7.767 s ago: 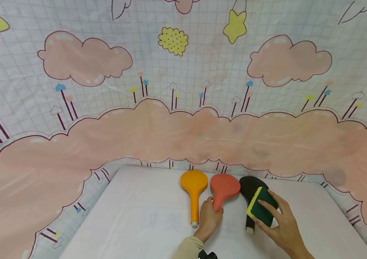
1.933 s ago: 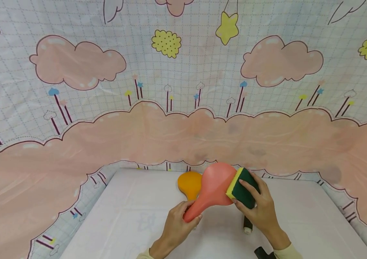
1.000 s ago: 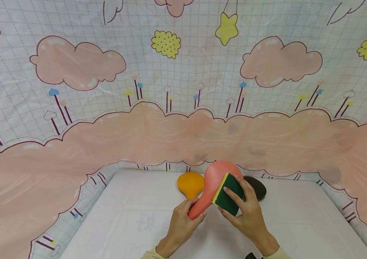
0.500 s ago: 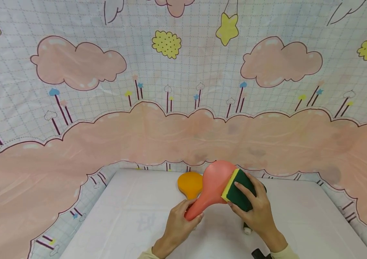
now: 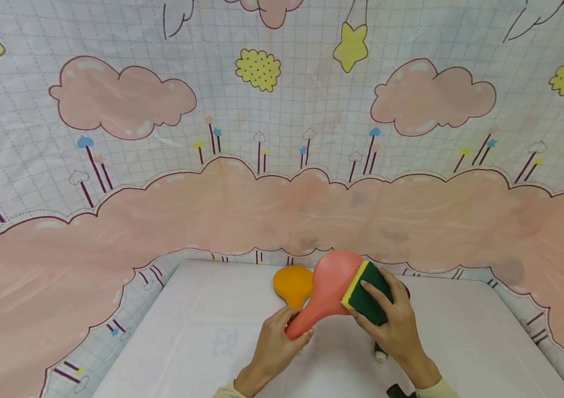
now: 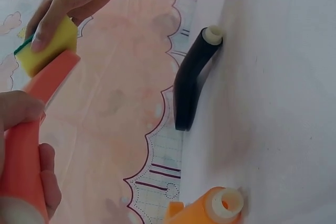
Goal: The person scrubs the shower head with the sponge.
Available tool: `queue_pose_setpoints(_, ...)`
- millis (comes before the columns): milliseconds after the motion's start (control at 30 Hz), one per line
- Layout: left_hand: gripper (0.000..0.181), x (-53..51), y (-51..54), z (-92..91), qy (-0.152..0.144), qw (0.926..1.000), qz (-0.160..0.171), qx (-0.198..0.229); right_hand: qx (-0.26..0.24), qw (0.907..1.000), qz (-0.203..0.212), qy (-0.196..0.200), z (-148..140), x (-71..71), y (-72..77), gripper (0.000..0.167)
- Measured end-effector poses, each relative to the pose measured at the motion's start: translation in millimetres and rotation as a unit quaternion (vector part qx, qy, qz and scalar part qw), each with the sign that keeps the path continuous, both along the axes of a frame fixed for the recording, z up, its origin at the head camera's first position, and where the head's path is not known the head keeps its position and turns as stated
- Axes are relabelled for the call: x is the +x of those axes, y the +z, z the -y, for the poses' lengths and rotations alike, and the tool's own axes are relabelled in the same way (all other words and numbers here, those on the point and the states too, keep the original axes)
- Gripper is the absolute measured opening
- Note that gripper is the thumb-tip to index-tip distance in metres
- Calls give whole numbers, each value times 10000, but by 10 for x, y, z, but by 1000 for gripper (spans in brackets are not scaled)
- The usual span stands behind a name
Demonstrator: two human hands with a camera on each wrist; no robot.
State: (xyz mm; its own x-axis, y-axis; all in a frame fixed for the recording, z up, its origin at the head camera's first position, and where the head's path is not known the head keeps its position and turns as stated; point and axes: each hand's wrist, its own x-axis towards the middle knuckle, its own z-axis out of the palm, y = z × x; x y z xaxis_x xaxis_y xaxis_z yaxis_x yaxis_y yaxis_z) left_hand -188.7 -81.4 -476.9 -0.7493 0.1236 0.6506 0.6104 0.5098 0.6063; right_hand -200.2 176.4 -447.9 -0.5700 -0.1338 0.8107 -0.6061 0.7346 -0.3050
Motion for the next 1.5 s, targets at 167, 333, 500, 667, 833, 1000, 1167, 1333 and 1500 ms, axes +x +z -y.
queue_pose_setpoints(167,37,-11,2,-37,42,9997,244,-26,116,9992,-275,249,121,15,-52,58)
queue_pose_setpoints(333,34,-21,-13,-61,-270,9963,806,138,281,9982,-403,347,217,38,-86,56)
queue_pose_setpoints(500,33,-17,-27,-59,-736,9867,1413,336,425,9977,-449,284,217,47,-82,57)
queue_pose_setpoints(667,34,-34,-21,-48,-802,9846,1521,315,467,9971,-538,252,173,30,-53,58)
queue_pose_setpoints(833,33,-29,-21,-30,-965,9800,1700,382,336,9980,-488,235,106,20,-26,59)
queue_pose_setpoints(1000,32,-20,-19,-25,-1107,9769,1748,541,249,9996,-143,38,8,-10,18,65)
queue_pose_setpoints(1167,30,-10,-11,-26,-1197,9748,1771,634,178,9998,79,-14,-69,-40,56,58)
queue_pose_setpoints(1333,27,-2,-29,-30,-1261,9746,1734,649,149,9995,267,-109,-91,-44,65,69)
queue_pose_setpoints(1500,27,1,-31,-28,-1308,9748,1674,674,51,9998,176,-104,-83,-54,84,66)
